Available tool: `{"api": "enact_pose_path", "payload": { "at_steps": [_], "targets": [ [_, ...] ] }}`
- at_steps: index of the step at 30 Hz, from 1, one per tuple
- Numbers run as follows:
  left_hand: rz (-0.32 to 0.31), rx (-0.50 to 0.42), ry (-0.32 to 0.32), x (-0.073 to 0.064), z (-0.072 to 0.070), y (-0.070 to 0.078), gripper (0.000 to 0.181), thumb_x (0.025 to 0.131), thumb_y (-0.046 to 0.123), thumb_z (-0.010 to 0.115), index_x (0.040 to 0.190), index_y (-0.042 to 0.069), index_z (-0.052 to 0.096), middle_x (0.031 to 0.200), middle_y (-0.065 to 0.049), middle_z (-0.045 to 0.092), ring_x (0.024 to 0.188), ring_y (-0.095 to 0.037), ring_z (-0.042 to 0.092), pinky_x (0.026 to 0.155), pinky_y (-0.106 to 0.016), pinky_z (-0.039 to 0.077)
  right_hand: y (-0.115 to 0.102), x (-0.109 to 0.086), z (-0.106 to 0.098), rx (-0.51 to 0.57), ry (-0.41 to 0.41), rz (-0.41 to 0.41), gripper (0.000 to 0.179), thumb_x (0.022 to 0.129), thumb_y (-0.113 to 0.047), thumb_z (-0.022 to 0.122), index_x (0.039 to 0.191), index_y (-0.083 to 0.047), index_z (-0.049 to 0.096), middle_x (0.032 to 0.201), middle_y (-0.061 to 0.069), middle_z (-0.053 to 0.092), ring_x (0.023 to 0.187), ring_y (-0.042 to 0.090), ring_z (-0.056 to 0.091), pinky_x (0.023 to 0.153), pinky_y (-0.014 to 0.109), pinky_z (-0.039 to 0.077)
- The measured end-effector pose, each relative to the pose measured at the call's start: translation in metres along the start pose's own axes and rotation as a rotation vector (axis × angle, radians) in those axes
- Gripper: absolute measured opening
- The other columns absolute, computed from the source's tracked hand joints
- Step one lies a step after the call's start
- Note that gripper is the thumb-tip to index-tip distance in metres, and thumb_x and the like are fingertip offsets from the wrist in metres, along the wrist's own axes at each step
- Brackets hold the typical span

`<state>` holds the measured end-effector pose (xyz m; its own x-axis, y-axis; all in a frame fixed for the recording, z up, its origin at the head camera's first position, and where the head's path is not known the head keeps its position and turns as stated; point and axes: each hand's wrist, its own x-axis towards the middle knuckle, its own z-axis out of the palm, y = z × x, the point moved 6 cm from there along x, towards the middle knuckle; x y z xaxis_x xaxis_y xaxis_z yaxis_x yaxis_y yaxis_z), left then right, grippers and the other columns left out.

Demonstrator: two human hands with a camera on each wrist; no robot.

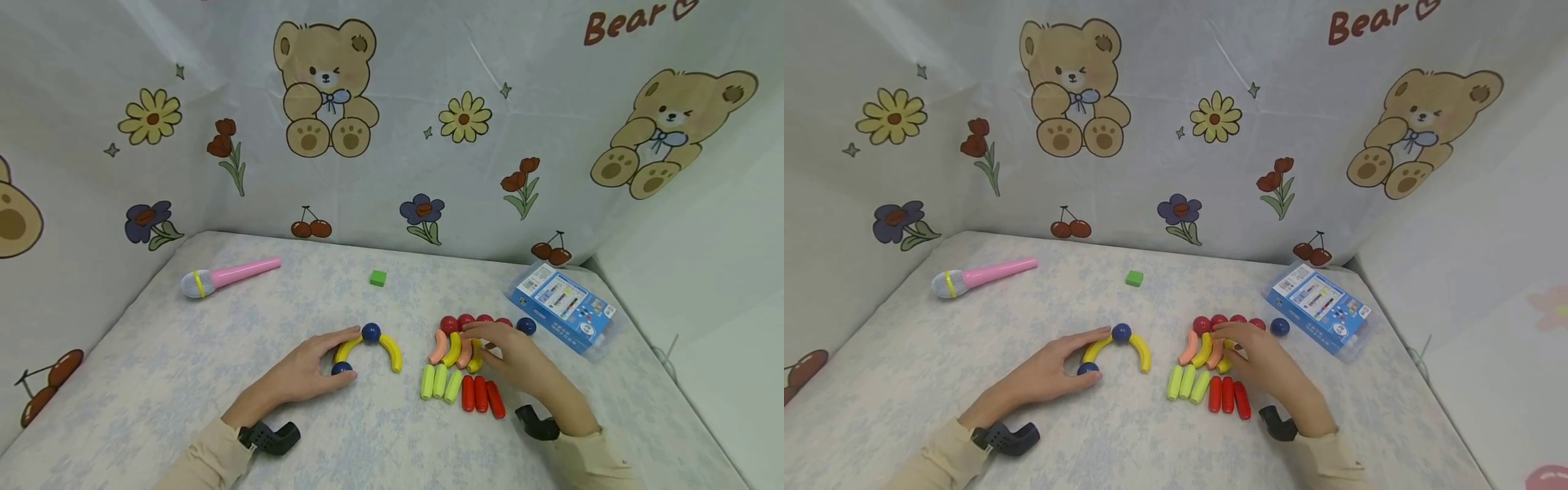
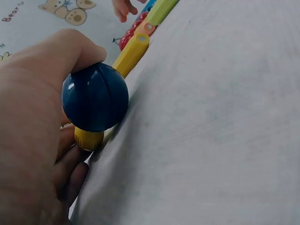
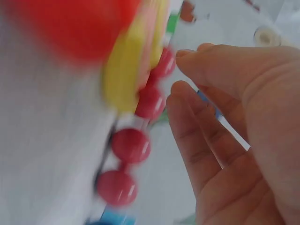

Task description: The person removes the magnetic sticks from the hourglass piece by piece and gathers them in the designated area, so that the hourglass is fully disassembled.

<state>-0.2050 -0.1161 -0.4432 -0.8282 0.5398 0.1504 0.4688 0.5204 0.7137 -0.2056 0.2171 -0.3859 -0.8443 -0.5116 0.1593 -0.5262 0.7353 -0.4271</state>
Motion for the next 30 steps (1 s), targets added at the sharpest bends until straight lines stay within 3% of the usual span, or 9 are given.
{"api": "enact_pose_path", "payload": {
  "at_steps": [6,10,15,19,23,30],
  "targets": [
    [0.024,0.006,0.012,0.000,-0.001,0.000,0.066,0.091,0.040,0.079,0.150,0.025,0.053,0.154,0.005,0.051,0.143,-0.023,0.049,0.116,-0.054,0.041,-0.048,0.009,0.024,-0.030,-0.090,-0.061,0.034,0.093,-0.008,0.076,0.126,-0.014,0.073,0.131,0.002,0.069,0.124,0.024,0.063,0.101,0.046,0.055],
    [0.053,-0.024,0.000,-0.001,0.000,0.002,0.062,0.088,0.036,0.082,0.144,0.025,0.059,0.145,0.010,0.057,0.137,-0.017,0.053,0.114,-0.053,0.042,-0.073,0.011,0.045,-0.080,-0.136,-0.140,0.033,0.096,-0.019,0.074,0.130,-0.018,0.071,0.134,-0.002,0.067,0.126,0.019,0.061,0.103,0.042,0.054],
    [0.055,-0.021,-0.022,-0.003,0.000,0.002,0.056,0.088,0.037,0.081,0.140,0.032,0.062,0.142,0.013,0.060,0.136,-0.018,0.054,0.113,-0.056,0.041,-0.093,0.008,0.060,-0.159,-0.118,-0.235,0.034,0.096,-0.028,0.076,0.130,-0.022,0.072,0.132,-0.002,0.068,0.123,0.017,0.061,0.100,0.038,0.056],
    [0.045,-0.008,-0.013,-0.003,-0.001,0.001,0.054,0.089,0.036,0.080,0.140,0.033,0.062,0.142,0.011,0.061,0.135,-0.020,0.054,0.113,-0.056,0.042,-0.099,0.006,0.063,-0.212,-0.090,-0.245,0.031,0.094,-0.036,0.077,0.123,-0.025,0.075,0.128,-0.003,0.068,0.120,0.015,0.061,0.101,0.038,0.055],
    [0.033,0.004,0.047,-0.001,-0.004,0.000,0.047,0.090,0.035,0.081,0.133,0.029,0.065,0.136,0.011,0.062,0.128,-0.016,0.057,0.110,-0.050,0.047,-0.101,0.006,0.065,-0.215,-0.086,-0.209,0.033,0.092,-0.048,0.077,0.118,-0.028,0.076,0.123,-0.006,0.067,0.118,0.014,0.060,0.101,0.039,0.053],
    [0.002,0.097,0.223,0.001,-0.009,-0.006,0.033,0.087,0.028,0.085,0.115,0.024,0.070,0.115,0.013,0.065,0.112,-0.010,0.060,0.097,-0.040,0.054,-0.106,0.005,0.067,-0.210,-0.115,-0.182,0.039,0.086,-0.055,0.079,0.115,-0.030,0.075,0.125,-0.010,0.067,0.119,0.013,0.058,0.103,0.040,0.051]
  ]
}}
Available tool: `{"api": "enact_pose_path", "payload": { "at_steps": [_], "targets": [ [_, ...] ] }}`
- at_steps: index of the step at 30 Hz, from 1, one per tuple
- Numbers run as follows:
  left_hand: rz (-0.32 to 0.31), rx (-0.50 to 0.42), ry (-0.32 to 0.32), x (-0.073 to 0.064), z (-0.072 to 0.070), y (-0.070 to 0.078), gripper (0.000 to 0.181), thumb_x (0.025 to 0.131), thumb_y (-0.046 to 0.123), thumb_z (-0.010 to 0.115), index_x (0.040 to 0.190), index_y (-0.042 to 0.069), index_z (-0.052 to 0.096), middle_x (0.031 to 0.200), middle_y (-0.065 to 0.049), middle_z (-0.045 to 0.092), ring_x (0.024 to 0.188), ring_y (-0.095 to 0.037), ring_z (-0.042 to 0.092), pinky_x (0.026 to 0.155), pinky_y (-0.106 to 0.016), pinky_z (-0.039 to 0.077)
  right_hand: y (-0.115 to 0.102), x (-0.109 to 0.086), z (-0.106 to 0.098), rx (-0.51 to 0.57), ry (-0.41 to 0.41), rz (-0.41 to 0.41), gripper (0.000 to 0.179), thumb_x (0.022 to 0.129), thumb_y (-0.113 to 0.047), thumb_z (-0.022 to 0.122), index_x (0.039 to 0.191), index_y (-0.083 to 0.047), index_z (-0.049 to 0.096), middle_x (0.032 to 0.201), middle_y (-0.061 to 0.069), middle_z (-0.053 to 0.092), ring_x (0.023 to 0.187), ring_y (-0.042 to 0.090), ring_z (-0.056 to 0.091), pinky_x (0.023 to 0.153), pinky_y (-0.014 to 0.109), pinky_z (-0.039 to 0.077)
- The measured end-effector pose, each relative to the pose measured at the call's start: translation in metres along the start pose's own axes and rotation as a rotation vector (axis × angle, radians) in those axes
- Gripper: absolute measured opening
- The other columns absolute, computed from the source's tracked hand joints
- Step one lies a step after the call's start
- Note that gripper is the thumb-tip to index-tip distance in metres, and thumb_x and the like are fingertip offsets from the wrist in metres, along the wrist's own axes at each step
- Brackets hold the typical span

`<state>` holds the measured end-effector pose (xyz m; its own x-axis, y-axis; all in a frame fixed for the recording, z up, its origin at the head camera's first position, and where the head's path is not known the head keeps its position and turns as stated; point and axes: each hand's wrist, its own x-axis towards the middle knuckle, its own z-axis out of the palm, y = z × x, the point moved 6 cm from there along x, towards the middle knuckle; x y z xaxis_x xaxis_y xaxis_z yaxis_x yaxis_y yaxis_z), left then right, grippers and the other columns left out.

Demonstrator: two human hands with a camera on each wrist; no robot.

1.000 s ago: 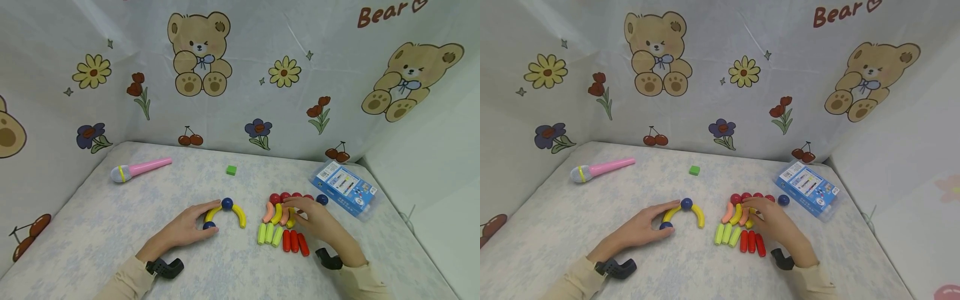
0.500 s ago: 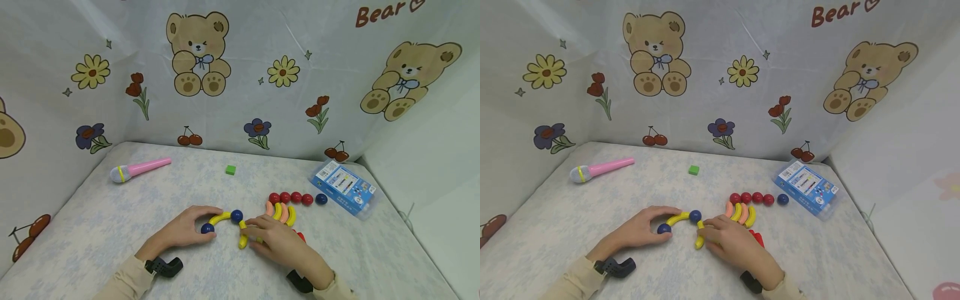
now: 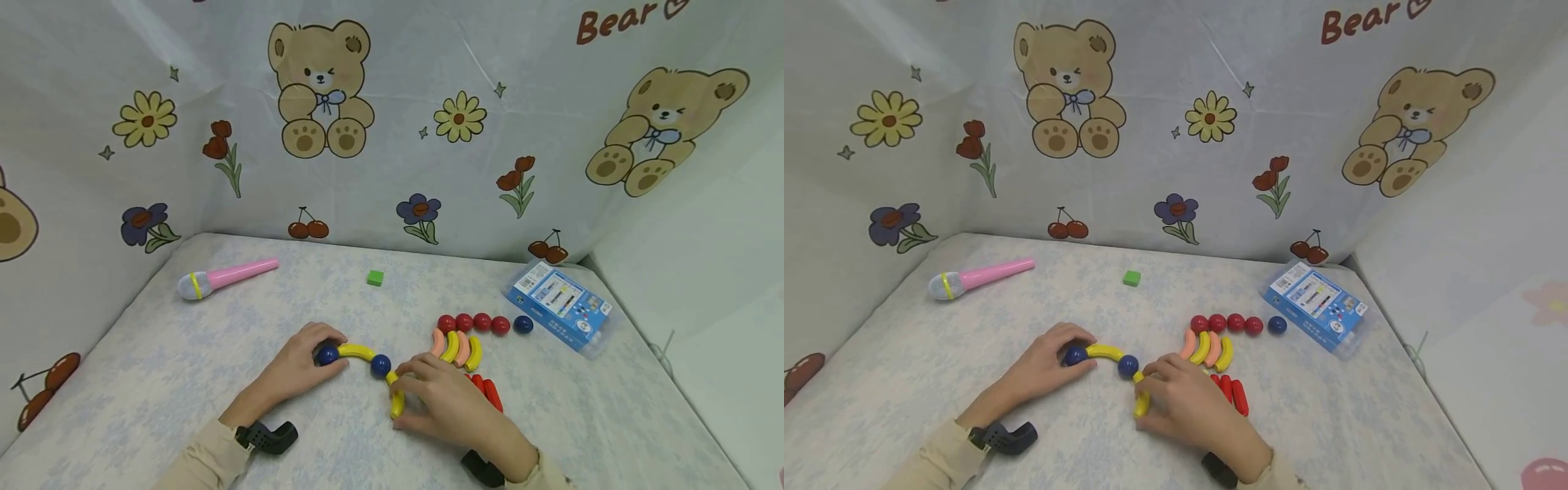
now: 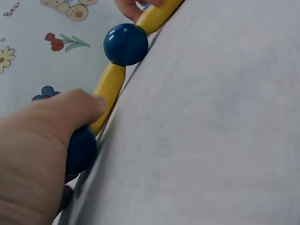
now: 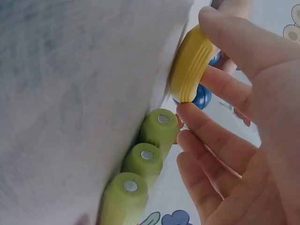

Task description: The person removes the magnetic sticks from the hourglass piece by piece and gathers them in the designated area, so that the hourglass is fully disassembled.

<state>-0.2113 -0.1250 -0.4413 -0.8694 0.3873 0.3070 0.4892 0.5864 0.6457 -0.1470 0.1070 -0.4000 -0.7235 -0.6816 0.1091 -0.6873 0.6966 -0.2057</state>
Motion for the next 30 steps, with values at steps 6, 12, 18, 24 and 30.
{"api": "enact_pose_path", "payload": {
  "at_steps": [6,12,18,24,30],
  "targets": [
    [-0.057,0.082,0.158,-0.001,-0.008,-0.007,0.034,0.081,0.029,0.090,0.107,0.018,0.072,0.104,0.007,0.069,0.102,-0.014,0.059,0.090,-0.041,0.052,-0.003,-0.001,-0.002,-0.006,0.003,-0.038,0.032,0.088,-0.047,0.080,0.113,-0.028,0.076,0.122,-0.010,0.071,0.114,0.013,0.060,0.099,0.037,0.053],
    [-0.113,0.091,0.200,-0.001,-0.013,-0.011,0.038,0.079,0.033,0.091,0.106,0.016,0.071,0.100,0.005,0.070,0.098,-0.017,0.058,0.091,-0.043,0.047,-0.004,-0.001,-0.008,-0.027,0.068,-0.053,0.023,0.090,-0.034,0.081,0.110,-0.024,0.077,0.104,-0.014,0.074,0.094,0.006,0.060,0.086,0.026,0.054],
    [-0.109,0.100,0.188,-0.001,-0.013,-0.010,0.034,0.081,0.031,0.090,0.106,0.017,0.071,0.102,0.003,0.071,0.100,-0.019,0.059,0.096,-0.047,0.044,-0.003,-0.002,-0.019,-0.013,0.203,-0.018,0.015,0.088,-0.020,0.081,0.103,-0.018,0.080,0.090,-0.010,0.075,0.078,0.003,0.058,0.070,0.017,0.052],
    [-0.079,0.143,0.176,0.000,-0.011,-0.007,0.028,0.085,0.029,0.087,0.106,0.017,0.074,0.105,0.001,0.072,0.101,-0.020,0.060,0.098,-0.050,0.044,0.006,-0.003,-0.026,0.070,0.197,0.056,0.015,0.088,-0.015,0.081,0.103,-0.017,0.080,0.089,-0.008,0.074,0.070,-0.002,0.054,0.061,0.014,0.049],
    [-0.078,0.158,0.163,0.001,-0.011,-0.007,0.026,0.085,0.028,0.087,0.105,0.018,0.073,0.104,0.002,0.072,0.103,-0.022,0.061,0.099,-0.052,0.045,0.019,-0.006,-0.037,0.135,0.193,0.085,0.014,0.089,-0.012,0.080,0.102,-0.016,0.080,0.090,-0.007,0.075,0.068,-0.003,0.056,0.055,0.016,0.048]
  ]
}}
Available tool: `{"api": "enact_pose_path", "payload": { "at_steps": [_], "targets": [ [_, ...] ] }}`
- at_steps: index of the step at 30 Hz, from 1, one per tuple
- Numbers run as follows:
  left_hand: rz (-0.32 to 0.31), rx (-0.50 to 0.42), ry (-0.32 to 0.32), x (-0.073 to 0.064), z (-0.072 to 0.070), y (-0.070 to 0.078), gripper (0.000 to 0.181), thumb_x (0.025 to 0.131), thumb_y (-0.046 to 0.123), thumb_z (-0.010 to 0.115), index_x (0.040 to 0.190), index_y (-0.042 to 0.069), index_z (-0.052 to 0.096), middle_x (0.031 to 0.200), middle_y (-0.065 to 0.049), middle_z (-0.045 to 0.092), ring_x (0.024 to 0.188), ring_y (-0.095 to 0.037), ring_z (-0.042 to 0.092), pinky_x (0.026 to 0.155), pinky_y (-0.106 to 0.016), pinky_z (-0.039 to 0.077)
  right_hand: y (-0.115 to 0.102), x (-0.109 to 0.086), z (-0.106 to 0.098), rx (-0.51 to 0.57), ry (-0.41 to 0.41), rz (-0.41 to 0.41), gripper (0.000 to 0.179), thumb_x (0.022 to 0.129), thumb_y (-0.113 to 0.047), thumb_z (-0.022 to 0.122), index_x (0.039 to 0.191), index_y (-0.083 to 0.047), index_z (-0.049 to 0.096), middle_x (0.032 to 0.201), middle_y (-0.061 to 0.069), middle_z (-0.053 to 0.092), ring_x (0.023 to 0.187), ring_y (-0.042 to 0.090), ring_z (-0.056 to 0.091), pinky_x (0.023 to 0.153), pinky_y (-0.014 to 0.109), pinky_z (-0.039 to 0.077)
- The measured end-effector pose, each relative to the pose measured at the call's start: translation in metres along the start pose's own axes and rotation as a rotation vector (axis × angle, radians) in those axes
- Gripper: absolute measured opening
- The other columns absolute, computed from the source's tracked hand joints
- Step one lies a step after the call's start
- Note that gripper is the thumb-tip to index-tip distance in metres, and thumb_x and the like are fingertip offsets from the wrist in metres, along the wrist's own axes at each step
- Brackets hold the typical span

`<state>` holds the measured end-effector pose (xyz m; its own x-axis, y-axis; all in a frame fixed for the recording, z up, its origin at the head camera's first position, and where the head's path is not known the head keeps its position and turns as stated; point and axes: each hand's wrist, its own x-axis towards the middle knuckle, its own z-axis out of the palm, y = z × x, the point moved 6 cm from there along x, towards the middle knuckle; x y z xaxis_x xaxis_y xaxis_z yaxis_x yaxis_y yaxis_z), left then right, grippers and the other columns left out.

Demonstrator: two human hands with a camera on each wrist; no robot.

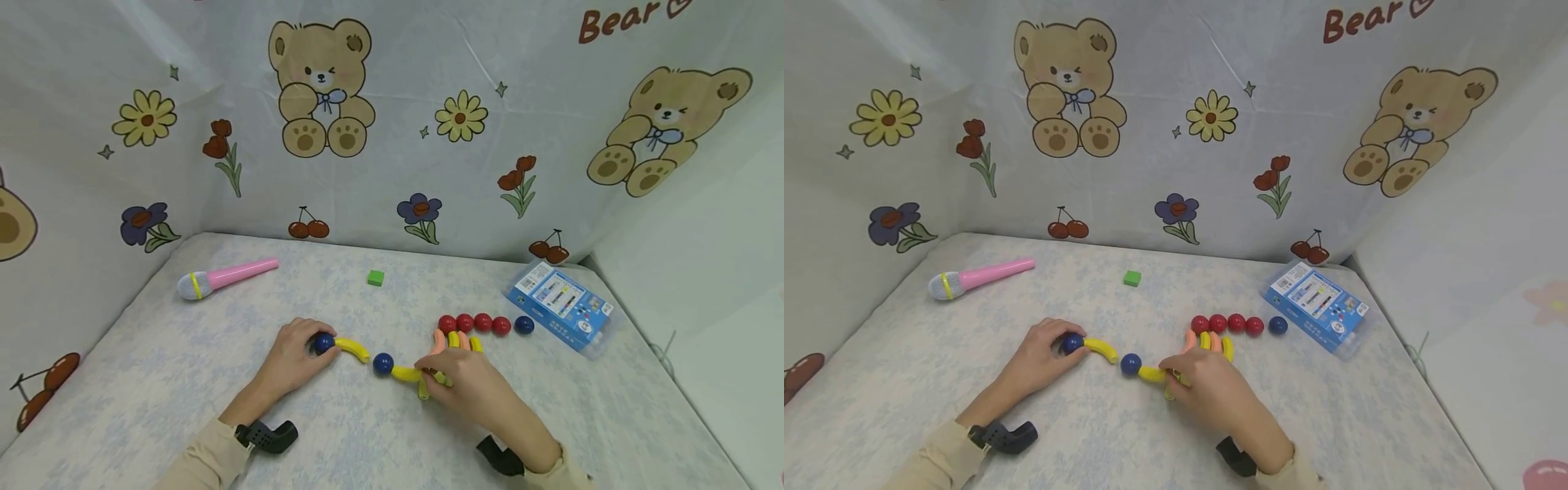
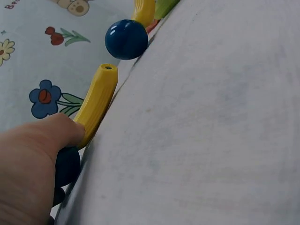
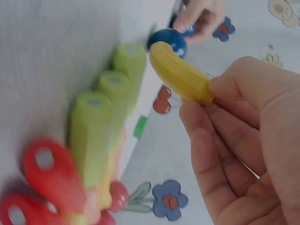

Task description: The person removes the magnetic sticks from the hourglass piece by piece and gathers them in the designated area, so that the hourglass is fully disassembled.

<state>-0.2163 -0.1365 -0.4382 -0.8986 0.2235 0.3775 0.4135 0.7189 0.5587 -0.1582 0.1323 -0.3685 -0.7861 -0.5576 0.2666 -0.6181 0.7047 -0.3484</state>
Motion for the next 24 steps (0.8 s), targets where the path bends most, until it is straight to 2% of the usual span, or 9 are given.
{"api": "enact_pose_path", "payload": {
  "at_steps": [5,11,14,18,24],
  "targets": [
    [-0.007,-0.004,0.006,-0.001,-0.001,-0.001,0.027,0.085,0.027,0.087,0.105,0.018,0.073,0.104,0.002,0.072,0.104,-0.022,0.061,0.099,-0.053,0.045,0.004,0.000,-0.010,0.033,0.049,-0.057,0.014,0.088,-0.007,0.081,0.101,-0.013,0.080,0.091,-0.005,0.077,0.080,0.001,0.070,0.070,0.026,0.061],
    [-0.012,-0.007,0.005,-0.002,0.000,-0.001,0.027,0.084,0.027,0.087,0.106,0.018,0.073,0.105,0.001,0.072,0.105,-0.022,0.061,0.098,-0.052,0.044,0.006,0.000,-0.015,0.050,0.085,-0.090,0.016,0.086,-0.002,0.080,0.100,-0.011,0.079,0.092,-0.004,0.078,0.083,0.004,0.073,0.076,0.031,0.063],
    [-0.004,-0.014,0.001,-0.002,0.000,0.000,0.027,0.084,0.027,0.087,0.105,0.019,0.073,0.105,0.002,0.072,0.104,-0.021,0.060,0.099,-0.051,0.043,0.003,0.000,-0.011,0.061,0.089,-0.099,0.017,0.085,-0.002,0.081,0.100,-0.011,0.079,0.093,-0.003,0.078,0.084,0.005,0.073,0.077,0.030,0.063],
    [0.020,-0.026,-0.013,-0.001,0.001,0.001,0.026,0.084,0.029,0.088,0.104,0.020,0.073,0.105,0.004,0.072,0.104,-0.019,0.060,0.100,-0.051,0.042,-0.003,0.000,0.001,0.052,0.052,-0.090,0.017,0.087,-0.007,0.082,0.103,-0.013,0.079,0.095,-0.005,0.078,0.085,0.002,0.070,0.076,0.022,0.060],
    [0.028,-0.022,-0.039,-0.002,0.003,0.002,0.025,0.083,0.030,0.088,0.103,0.021,0.075,0.106,0.004,0.072,0.106,-0.019,0.061,0.099,-0.049,0.043,-0.008,0.001,0.009,0.067,0.032,-0.038,0.019,0.087,-0.008,0.082,0.105,-0.014,0.078,0.097,-0.007,0.077,0.084,-0.001,0.067,0.079,0.023,0.060]
  ]
}}
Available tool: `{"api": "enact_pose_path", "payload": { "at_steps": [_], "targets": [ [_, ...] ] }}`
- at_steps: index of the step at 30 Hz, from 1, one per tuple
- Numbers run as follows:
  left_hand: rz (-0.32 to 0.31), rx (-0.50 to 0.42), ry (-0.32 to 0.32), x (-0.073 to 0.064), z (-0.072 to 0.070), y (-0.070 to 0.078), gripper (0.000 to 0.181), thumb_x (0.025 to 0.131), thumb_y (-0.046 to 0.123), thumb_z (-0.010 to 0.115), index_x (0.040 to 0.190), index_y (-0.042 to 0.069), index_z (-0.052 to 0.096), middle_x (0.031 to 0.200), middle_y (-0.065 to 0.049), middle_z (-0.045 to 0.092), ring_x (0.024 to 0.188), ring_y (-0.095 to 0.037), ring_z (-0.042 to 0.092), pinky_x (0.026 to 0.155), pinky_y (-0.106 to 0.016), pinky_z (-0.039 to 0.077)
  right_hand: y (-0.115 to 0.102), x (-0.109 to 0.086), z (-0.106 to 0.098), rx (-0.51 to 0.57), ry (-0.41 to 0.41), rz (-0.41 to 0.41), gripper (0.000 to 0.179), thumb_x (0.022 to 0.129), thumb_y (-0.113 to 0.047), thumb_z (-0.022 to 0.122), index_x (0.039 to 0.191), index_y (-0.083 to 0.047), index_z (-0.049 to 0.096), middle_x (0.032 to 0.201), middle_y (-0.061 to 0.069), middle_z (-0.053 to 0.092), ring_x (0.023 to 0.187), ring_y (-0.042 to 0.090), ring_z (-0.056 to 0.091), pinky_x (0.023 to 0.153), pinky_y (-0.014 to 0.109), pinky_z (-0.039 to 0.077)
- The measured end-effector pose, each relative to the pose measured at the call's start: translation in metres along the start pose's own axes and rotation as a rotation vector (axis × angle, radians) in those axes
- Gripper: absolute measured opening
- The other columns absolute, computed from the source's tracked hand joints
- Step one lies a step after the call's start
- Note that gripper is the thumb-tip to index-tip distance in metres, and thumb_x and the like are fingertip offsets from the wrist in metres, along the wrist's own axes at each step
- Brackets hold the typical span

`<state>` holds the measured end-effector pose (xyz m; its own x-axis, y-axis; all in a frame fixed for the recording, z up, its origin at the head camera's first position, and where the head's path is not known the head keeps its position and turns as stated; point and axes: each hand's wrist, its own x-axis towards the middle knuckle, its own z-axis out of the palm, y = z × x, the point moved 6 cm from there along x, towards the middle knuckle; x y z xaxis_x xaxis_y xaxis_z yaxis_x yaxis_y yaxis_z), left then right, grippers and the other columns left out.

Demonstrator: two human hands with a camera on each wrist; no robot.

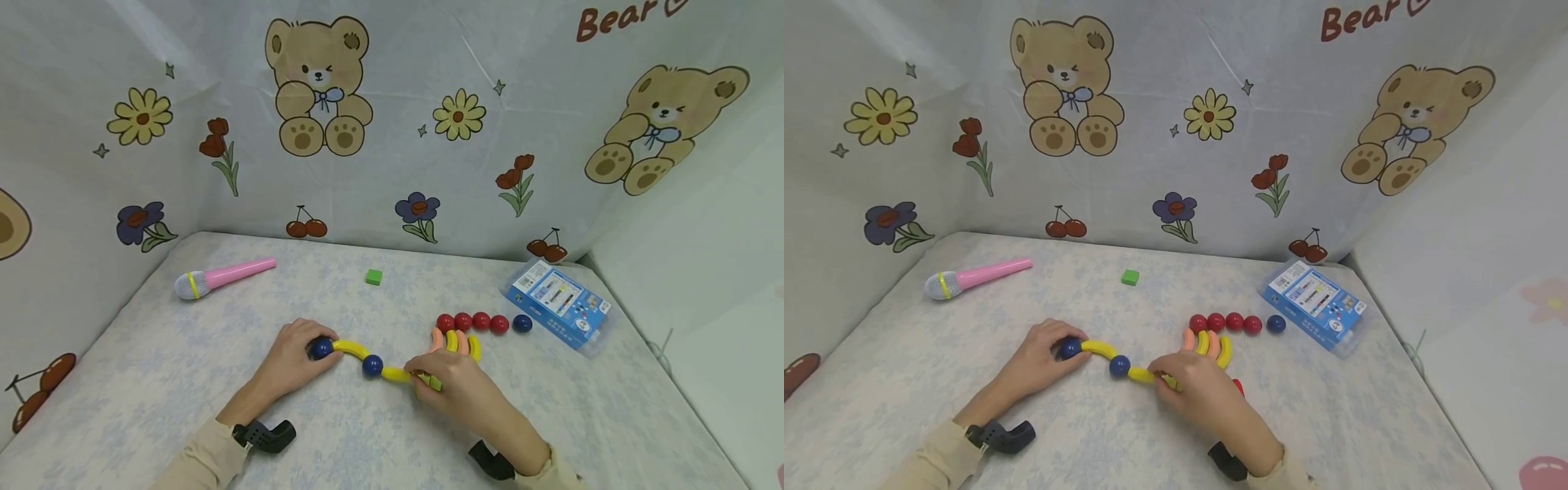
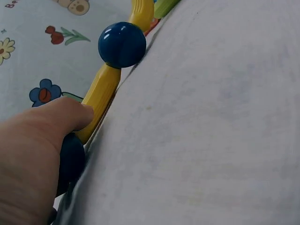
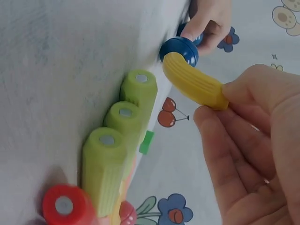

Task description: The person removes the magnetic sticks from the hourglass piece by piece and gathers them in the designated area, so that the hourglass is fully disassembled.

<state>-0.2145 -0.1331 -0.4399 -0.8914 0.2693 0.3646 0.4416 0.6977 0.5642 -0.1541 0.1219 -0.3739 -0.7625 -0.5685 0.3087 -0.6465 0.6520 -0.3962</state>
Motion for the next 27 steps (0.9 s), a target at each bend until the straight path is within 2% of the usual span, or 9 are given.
{"api": "enact_pose_path", "payload": {
  "at_steps": [3,7,15,18,22,24,27],
  "targets": [
    [-0.003,0.006,-0.011,-0.001,0.001,0.000,0.025,0.083,0.030,0.088,0.103,0.021,0.076,0.106,0.004,0.071,0.106,-0.018,0.061,0.099,-0.049,0.044,-0.002,0.000,0.008,0.032,-0.045,0.016,0.021,0.087,-0.010,0.083,0.107,-0.014,0.077,0.099,-0.007,0.076,0.084,0.000,0.066,0.079,0.021,0.059],
    [0.005,0.009,-0.017,-0.001,0.002,0.000,0.023,0.083,0.031,0.088,0.101,0.022,0.076,0.104,0.005,0.071,0.106,-0.018,0.060,0.100,-0.049,0.044,-0.006,0.000,0.020,0.013,-0.118,0.017,0.021,0.088,-0.014,0.084,0.108,-0.014,0.077,0.099,-0.008,0.075,0.085,0.001,0.065,0.079,0.021,0.058],
    [0.042,0.008,-0.028,0.000,0.002,0.002,0.021,0.084,0.032,0.087,0.099,0.025,0.076,0.099,0.010,0.070,0.104,-0.016,0.059,0.100,-0.049,0.044,-0.006,-0.001,0.017,-0.026,-0.122,0.039,0.023,0.086,-0.013,0.085,0.109,-0.016,0.080,0.099,-0.009,0.076,0.086,0.001,0.065,0.081,0.021,0.059],
    [0.110,-0.034,-0.063,-0.002,0.004,0.009,0.024,0.084,0.032,0.087,0.104,0.026,0.076,0.103,0.013,0.069,0.105,-0.013,0.059,0.099,-0.048,0.046,-0.005,-0.001,0.018,-0.021,-0.109,0.045,0.023,0.087,-0.012,0.084,0.109,-0.016,0.080,0.099,-0.008,0.076,0.084,0.001,0.064,0.080,0.020,0.058],
    [0.238,-0.072,-0.134,-0.005,0.010,0.022,0.035,0.087,0.040,0.083,0.119,0.027,0.075,0.118,0.015,0.069,0.113,-0.009,0.060,0.100,-0.046,0.050,-0.005,-0.001,0.019,-0.052,-0.080,0.034,0.022,0.086,-0.012,0.085,0.108,-0.016,0.080,0.099,-0.007,0.077,0.086,0.002,0.067,0.083,0.024,0.060],
    [0.297,-0.050,-0.130,-0.006,0.010,0.029,0.041,0.087,0.044,0.082,0.124,0.026,0.075,0.122,0.015,0.069,0.115,-0.008,0.061,0.100,-0.045,0.051,-0.005,-0.001,0.020,-0.072,-0.070,0.031,0.023,0.085,-0.013,0.086,0.108,-0.016,0.080,0.099,-0.007,0.077,0.087,0.003,0.069,0.084,0.025,0.060],
    [0.396,0.013,-0.088,-0.007,0.009,0.038,0.046,0.085,0.046,0.083,0.125,0.025,0.075,0.122,0.012,0.071,0.114,-0.010,0.062,0.098,-0.043,0.052,-0.005,0.000,0.021,-0.092,-0.065,0.030,0.024,0.085,-0.014,0.086,0.108,-0.016,0.081,0.099,-0.007,0.078,0.086,0.003,0.069,0.083,0.024,0.060]
  ]
}}
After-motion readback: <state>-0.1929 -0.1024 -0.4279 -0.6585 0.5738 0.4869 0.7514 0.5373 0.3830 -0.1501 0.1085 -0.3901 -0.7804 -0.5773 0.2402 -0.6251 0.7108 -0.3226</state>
